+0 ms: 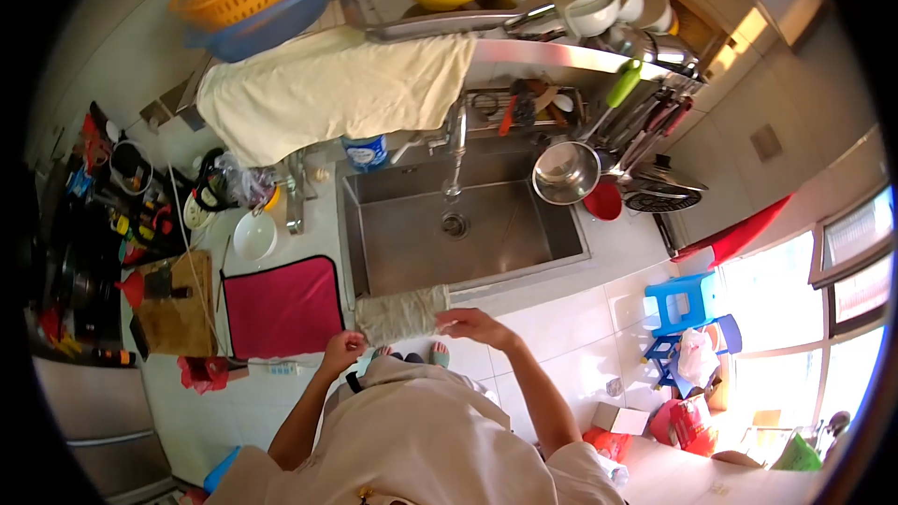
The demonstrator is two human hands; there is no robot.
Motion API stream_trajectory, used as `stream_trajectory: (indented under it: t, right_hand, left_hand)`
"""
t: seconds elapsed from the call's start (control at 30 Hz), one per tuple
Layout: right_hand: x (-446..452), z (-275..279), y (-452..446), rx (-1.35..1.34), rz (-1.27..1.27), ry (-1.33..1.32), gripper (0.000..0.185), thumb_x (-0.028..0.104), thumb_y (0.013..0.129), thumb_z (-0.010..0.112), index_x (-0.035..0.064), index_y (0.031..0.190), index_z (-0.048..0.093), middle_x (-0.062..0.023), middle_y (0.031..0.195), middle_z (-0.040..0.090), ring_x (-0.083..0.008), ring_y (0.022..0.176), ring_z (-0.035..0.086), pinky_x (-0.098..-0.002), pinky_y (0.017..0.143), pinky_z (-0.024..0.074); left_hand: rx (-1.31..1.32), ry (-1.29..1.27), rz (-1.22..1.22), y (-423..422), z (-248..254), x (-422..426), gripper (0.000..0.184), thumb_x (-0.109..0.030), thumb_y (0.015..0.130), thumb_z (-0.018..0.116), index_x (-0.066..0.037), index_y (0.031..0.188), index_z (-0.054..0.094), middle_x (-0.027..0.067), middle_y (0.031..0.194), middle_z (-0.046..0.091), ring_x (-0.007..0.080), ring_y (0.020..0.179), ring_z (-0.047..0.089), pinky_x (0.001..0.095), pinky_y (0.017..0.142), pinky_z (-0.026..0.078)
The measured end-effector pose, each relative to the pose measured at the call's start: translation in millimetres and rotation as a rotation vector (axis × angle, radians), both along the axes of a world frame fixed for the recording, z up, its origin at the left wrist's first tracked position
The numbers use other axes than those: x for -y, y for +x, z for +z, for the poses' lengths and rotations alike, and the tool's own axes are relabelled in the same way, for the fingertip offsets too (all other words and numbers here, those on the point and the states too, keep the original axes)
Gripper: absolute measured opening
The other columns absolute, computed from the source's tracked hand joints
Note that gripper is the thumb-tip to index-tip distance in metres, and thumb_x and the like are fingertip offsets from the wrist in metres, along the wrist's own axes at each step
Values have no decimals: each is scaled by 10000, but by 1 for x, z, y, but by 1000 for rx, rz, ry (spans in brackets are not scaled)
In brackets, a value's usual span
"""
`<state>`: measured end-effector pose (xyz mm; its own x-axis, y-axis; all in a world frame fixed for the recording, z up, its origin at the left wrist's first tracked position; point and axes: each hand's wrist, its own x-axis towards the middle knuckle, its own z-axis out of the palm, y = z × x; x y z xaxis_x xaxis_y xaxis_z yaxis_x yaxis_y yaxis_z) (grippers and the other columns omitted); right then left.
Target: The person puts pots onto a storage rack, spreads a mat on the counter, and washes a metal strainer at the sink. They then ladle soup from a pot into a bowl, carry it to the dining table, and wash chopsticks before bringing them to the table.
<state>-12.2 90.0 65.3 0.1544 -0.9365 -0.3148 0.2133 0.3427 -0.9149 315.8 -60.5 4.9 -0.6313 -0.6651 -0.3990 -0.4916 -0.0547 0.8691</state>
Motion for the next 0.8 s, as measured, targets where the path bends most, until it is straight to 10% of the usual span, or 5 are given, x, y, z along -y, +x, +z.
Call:
stream_trajectory:
  t: [0.13,0.17,0.27,0.4,0.8]
  right_hand:
    - [9,36,-64,633,-146,-251,466,301,923,562,59,1312,475,-195,1255,537,-259,1116,564,-407,928,466]
    - [19,18,-90,-127,-357,178,348,221,904,582,56,1210,565,-171,1220,571,-240,1064,596,-382,887,481]
    - [28,30,-117,-1385,-365,-536,276,132,861,590,44,1122,610,-138,1143,616,-236,989,627,-337,819,504]
    - [47,85,-148,-1253,-550,-544,289,59,821,596,38,1109,609,-121,1083,629,-246,944,634,-321,734,529]
    - [61,11,-152,-1401,-214,-407,571,-38,663,643,44,1221,552,-135,1266,515,-259,1047,585,-335,865,477]
  left_hand:
    - [-128,-371,-4,-43,62,9,302,-184,852,636,-66,1123,573,90,910,645,238,790,646,376,668,520]
    - [-109,-586,-3,-54,76,10,300,-155,855,632,-61,1132,565,91,943,632,231,809,640,369,679,524]
    - [-52,-1239,15,-84,102,17,307,-67,865,621,-46,1161,542,94,1042,593,212,865,622,347,711,538]
    - [-595,126,258,-85,61,0,272,-25,844,610,-17,1107,543,94,859,623,205,740,639,300,633,525]
    - [-47,115,77,27,-1,-92,316,-56,822,637,-24,1130,571,105,969,656,185,913,626,298,815,488]
